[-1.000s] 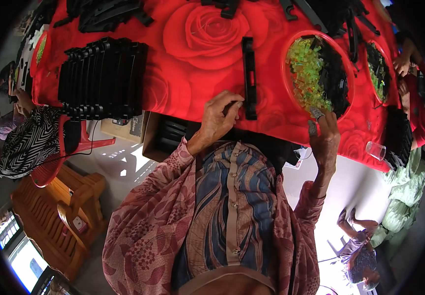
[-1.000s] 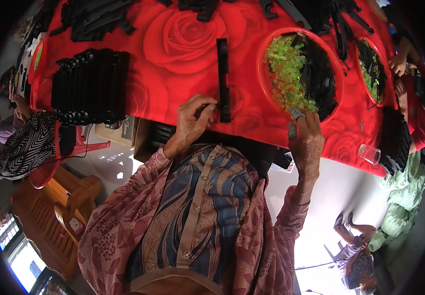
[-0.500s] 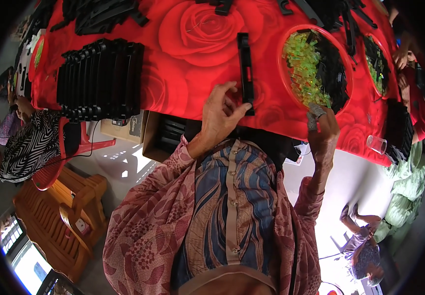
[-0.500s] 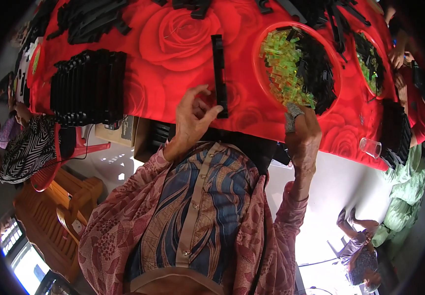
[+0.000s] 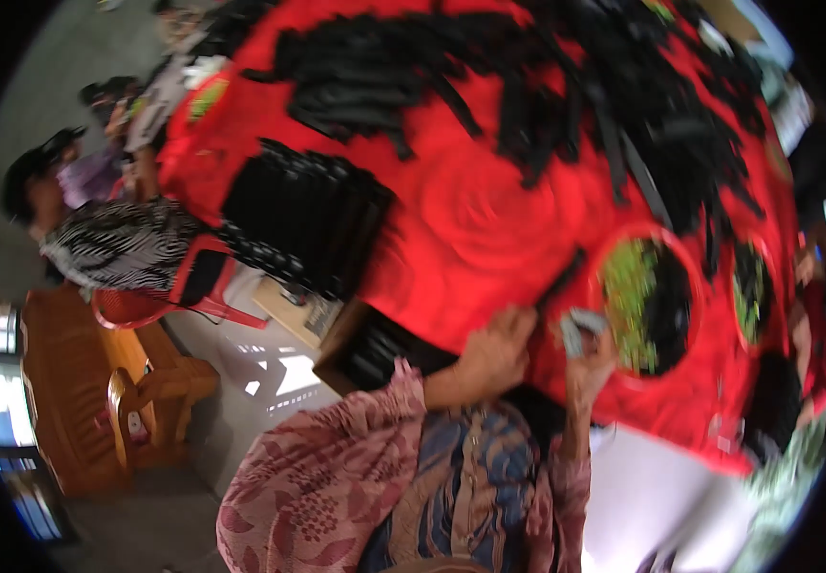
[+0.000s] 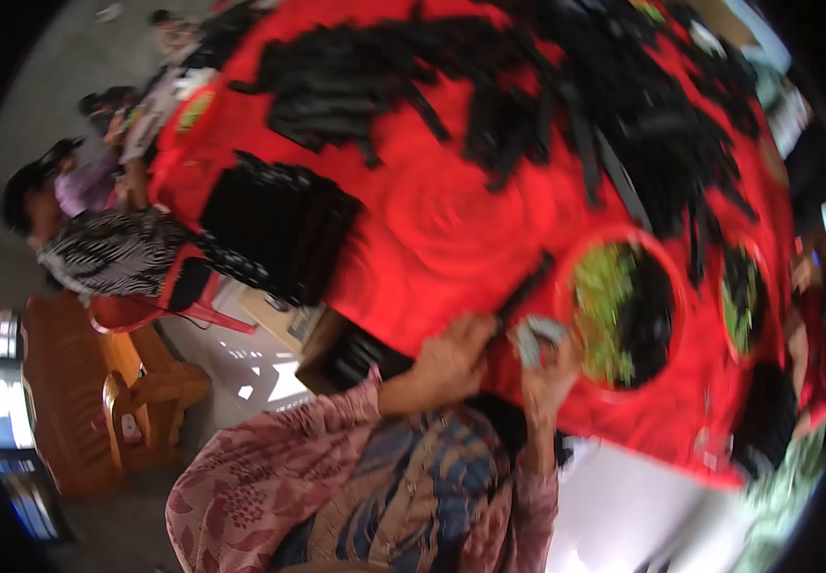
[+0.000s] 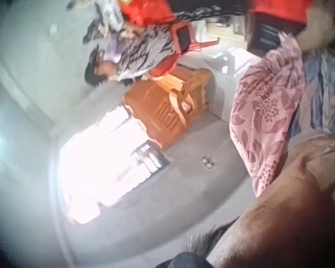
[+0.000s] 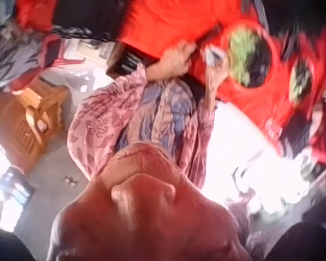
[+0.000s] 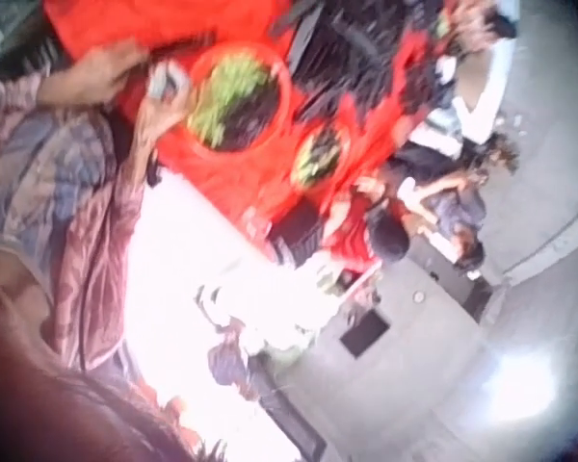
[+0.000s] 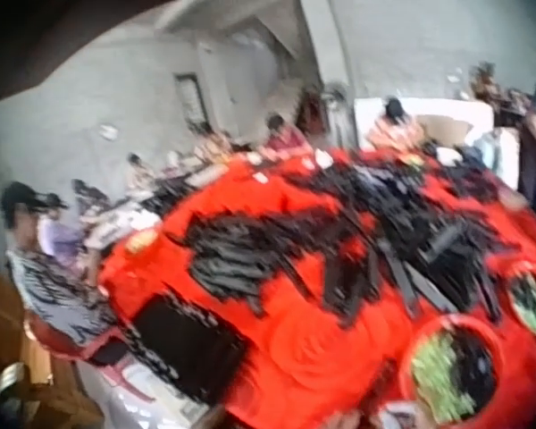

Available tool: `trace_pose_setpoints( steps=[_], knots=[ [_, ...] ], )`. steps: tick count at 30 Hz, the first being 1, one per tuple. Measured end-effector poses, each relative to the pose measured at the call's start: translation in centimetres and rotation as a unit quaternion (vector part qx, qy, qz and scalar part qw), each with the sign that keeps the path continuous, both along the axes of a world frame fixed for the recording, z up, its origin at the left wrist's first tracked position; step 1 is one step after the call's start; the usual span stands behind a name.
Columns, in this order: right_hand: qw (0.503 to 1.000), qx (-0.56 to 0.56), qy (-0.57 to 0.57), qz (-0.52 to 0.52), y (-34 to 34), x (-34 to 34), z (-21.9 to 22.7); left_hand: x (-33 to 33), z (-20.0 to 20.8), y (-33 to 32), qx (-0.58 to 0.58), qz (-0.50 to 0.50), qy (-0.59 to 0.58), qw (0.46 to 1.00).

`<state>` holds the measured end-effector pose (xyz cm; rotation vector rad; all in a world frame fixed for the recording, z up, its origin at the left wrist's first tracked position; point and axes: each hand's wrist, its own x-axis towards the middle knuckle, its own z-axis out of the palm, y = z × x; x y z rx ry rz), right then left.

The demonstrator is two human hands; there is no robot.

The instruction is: The person assembles black plastic components by hand at a table.

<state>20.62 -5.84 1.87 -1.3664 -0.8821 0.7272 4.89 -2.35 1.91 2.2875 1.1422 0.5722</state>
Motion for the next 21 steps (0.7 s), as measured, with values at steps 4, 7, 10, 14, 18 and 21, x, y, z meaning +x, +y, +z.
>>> trace_pose_setpoints(
  steps=[4,7,10,14,18,21],
  knots=[
    [0.996,0.044,0.066,0.036,0.7,0.3,-1.1,-0.5,0.4,-0.8,0.039,-0.027,0.011,0.999],
    [0.992,0.029,0.117,0.041,1.0,-0.2,-2.9,-1.3,-0.5,-1.2,0.033,-0.037,0.029,0.998],
    [0.988,0.032,0.140,0.051,1.3,-0.7,-3.7,-2.0,-0.9,-1.0,0.058,-0.035,0.035,0.997],
    [0.994,-0.011,0.095,0.046,1.8,-0.7,-3.6,-1.8,-0.9,-0.9,0.093,-0.025,0.010,0.995],
    [0.998,-0.003,0.045,0.049,2.2,-1.0,-4.7,-1.5,0.1,-0.1,0.084,-0.013,0.000,0.996],
    [0.997,0.002,0.060,0.054,2.2,-1.8,-4.0,-1.8,-0.3,0.5,0.063,-0.001,0.003,0.998]
  ],
)
